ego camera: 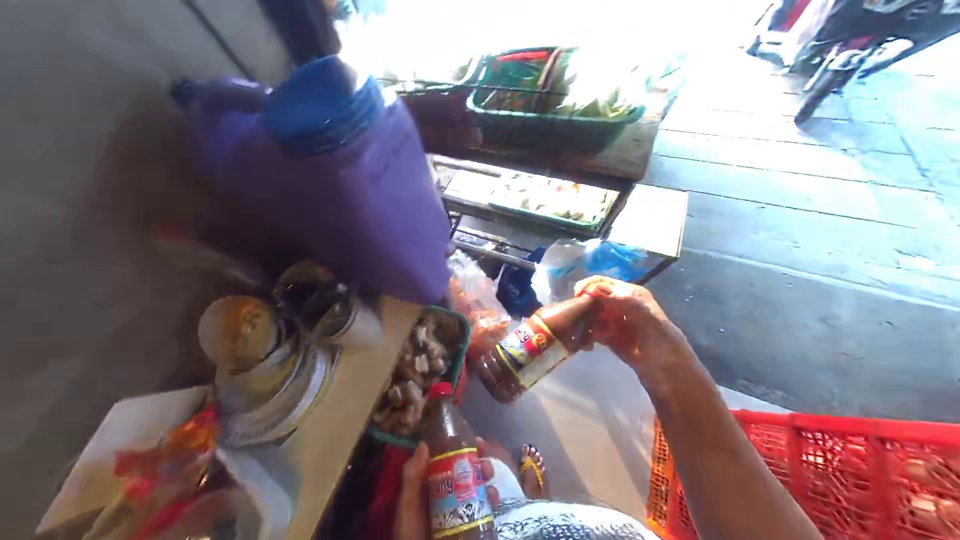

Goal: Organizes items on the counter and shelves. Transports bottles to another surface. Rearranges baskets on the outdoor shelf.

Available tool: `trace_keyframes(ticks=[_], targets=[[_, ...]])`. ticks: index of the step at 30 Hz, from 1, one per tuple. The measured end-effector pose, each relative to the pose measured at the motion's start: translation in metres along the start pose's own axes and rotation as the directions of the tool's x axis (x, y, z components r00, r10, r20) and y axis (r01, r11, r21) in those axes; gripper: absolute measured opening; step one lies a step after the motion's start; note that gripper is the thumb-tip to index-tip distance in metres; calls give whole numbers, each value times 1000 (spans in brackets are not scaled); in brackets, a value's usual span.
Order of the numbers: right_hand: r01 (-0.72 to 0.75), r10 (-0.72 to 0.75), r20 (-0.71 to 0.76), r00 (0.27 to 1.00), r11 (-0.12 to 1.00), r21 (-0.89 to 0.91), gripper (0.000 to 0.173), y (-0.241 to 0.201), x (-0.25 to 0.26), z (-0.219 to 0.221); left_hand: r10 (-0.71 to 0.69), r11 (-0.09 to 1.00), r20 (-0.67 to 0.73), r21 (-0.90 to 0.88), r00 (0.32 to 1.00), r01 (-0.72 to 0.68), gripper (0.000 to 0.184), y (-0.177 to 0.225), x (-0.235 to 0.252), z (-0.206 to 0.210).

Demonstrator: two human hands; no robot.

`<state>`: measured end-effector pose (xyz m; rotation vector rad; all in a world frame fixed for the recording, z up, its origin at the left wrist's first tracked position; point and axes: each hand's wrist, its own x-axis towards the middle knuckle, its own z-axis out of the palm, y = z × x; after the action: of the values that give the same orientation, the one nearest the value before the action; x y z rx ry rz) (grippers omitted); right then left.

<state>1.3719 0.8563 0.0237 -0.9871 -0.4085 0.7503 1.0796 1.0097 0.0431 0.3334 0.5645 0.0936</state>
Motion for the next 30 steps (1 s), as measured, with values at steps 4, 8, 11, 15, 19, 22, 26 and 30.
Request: trace_keyframes(ticks=[4, 8, 11, 15, 19, 22, 26, 30], targets=[[97, -144, -90, 986, 914, -394, 23, -36, 17, -24, -43, 999, 202, 7, 979, 43, 59, 8, 53, 20], [112, -253, -99, 962, 702, -704, 20, -72, 45, -44, -16, 997, 279, 72, 960, -4, 51, 17, 111, 39], [133, -352, -120, 928, 616, -776, 26, -111, 72, -68, 36, 990, 264, 122, 964, -71, 65, 21, 165, 65], [95, -406, -185, 895, 579, -810, 24, -167, 114, -92, 114, 961, 301, 210, 947, -182, 72, 25, 233, 97], [39, -462, -271, 844, 558, -829, 29, -191, 158, -109, 131, 887, 400, 362, 907, -288, 61, 39, 296, 134], [20, -472, -322, 821, 586, -810, 28, -184, 179, -129, 134, 817, 388, 478, 912, -323, 63, 41, 326, 159], [-23, -420, -318, 850, 573, -819, 28, -179, 201, -161, 167, 807, 367, 482, 915, -341, 57, 38, 359, 176], [-27, -302, -268, 915, 617, -786, 21, -175, 222, -187, 310, 756, 312, 492, 898, -432, 49, 24, 380, 184]])
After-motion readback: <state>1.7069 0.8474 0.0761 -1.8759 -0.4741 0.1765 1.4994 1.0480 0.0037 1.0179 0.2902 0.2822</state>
